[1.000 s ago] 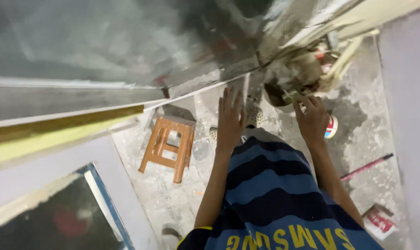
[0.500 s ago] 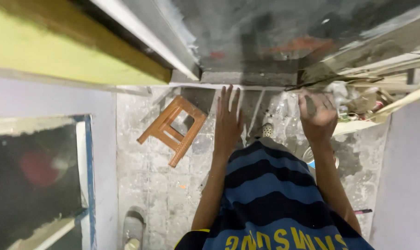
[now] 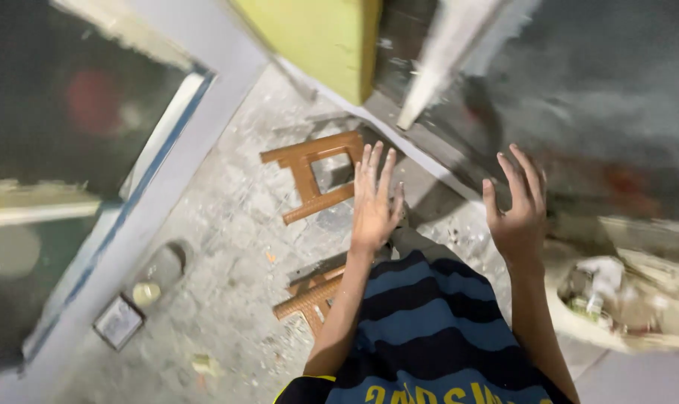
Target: The person retrieves a cloth from a bag, handles a small box and a cylindrical tube, lifts and moves a paint tray across the floor by hand, and opens a plastic bag.
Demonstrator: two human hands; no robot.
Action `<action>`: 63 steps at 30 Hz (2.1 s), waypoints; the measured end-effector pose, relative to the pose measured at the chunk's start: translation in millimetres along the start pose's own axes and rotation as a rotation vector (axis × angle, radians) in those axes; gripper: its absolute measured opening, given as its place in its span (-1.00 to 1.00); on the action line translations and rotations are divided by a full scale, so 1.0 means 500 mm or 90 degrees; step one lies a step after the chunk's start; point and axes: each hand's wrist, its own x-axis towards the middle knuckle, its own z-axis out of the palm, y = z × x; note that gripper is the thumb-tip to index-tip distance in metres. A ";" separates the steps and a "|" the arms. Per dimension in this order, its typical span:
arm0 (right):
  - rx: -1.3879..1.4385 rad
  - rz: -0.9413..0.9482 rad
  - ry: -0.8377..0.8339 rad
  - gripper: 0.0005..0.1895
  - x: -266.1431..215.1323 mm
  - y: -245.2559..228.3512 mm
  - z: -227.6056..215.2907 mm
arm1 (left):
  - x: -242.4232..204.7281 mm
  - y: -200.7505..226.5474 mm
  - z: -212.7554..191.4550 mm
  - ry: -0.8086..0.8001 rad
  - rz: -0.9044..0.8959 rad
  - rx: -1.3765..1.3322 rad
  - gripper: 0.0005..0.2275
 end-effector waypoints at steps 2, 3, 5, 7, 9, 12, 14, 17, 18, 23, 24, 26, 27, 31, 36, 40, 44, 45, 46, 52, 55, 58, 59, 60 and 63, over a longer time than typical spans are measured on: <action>0.033 -0.034 -0.051 -0.58 0.027 -0.012 0.020 | -0.015 -0.004 -0.015 0.039 -0.044 0.011 -0.44; 0.039 -0.048 -0.080 -0.57 0.040 -0.015 0.031 | -0.025 -0.003 -0.021 0.059 -0.064 0.014 -0.44; 0.064 -0.096 -0.124 -0.53 0.072 -0.018 0.063 | -0.037 -0.006 -0.035 0.103 -0.099 0.024 -0.44; 0.098 -0.157 -0.155 -0.51 0.102 -0.025 0.095 | -0.055 -0.006 -0.051 0.148 -0.144 0.043 -0.45; 0.110 -0.189 -0.199 -0.52 0.128 -0.029 0.125 | -0.080 -0.006 -0.064 0.173 -0.196 0.064 -0.45; 0.130 -0.242 -0.271 -0.53 0.158 -0.062 0.171 | -0.112 -0.014 -0.082 0.214 -0.265 0.083 -0.45; 0.152 -0.281 -0.314 -0.54 0.170 -0.097 0.201 | -0.142 -0.021 -0.097 0.251 -0.299 0.102 -0.45; 0.190 -0.341 -0.363 -0.54 0.182 -0.155 0.246 | -0.178 -0.035 -0.116 0.314 -0.363 0.122 -0.44; 0.196 -0.359 -0.373 -0.54 0.180 -0.179 0.263 | -0.190 -0.045 -0.126 0.330 -0.377 0.128 -0.43; 0.205 -0.460 -0.413 -0.53 0.161 -0.305 0.348 | -0.235 -0.116 -0.182 0.405 -0.453 0.139 -0.42; 0.212 -0.473 -0.419 -0.54 0.154 -0.333 0.367 | -0.244 -0.136 -0.198 0.422 -0.458 0.136 -0.43; 0.224 -0.497 -0.431 -0.55 0.144 -0.394 0.406 | -0.263 -0.174 -0.237 0.460 -0.470 0.131 -0.44; 0.230 -0.509 -0.436 -0.56 0.138 -0.425 0.425 | -0.273 -0.192 -0.260 0.471 -0.475 0.133 -0.44; 0.267 -0.542 -0.466 -0.58 0.098 -0.558 0.511 | -0.334 -0.268 -0.355 0.537 -0.504 0.147 -0.44; 0.285 -0.647 -0.524 -0.61 0.044 -0.726 0.598 | -0.431 -0.337 -0.469 0.646 -0.562 0.199 -0.45; 0.296 -0.705 -0.572 -0.56 0.006 -0.832 0.650 | -0.509 -0.369 -0.524 0.708 -0.627 0.227 -0.45; 0.319 -0.776 -0.597 -0.55 -0.034 -0.937 0.714 | -0.559 -0.407 -0.566 0.760 -0.699 0.233 -0.45; 0.327 -0.793 -0.606 -0.55 -0.043 -0.962 0.735 | -0.568 -0.419 -0.572 0.777 -0.712 0.232 -0.45; 0.330 -0.809 -0.619 -0.55 -0.054 -0.985 0.751 | -0.577 -0.427 -0.576 0.792 -0.727 0.228 -0.46; 0.394 -0.915 -0.700 -0.56 -0.136 -1.174 0.880 | -0.652 -0.531 -0.649 0.880 -0.812 0.237 -0.46; 0.415 -0.968 -0.740 -0.55 -0.169 -1.287 0.946 | -0.680 -0.585 -0.705 0.926 -0.856 0.257 -0.48; 0.443 -1.029 -0.779 -0.56 -0.204 -1.411 1.005 | -0.707 -0.635 -0.788 0.959 -0.906 0.275 -0.47; 0.458 -1.057 -0.791 -0.56 -0.219 -1.454 1.019 | -0.717 -0.646 -0.815 0.970 -0.925 0.277 -0.47; 0.471 -1.086 -0.808 -0.55 -0.238 -1.494 1.031 | -0.728 -0.658 -0.840 0.986 -0.936 0.282 -0.47; 0.485 -1.180 -0.851 -0.56 -0.289 -1.598 1.053 | -0.746 -0.675 -0.891 1.031 -0.977 0.294 -0.46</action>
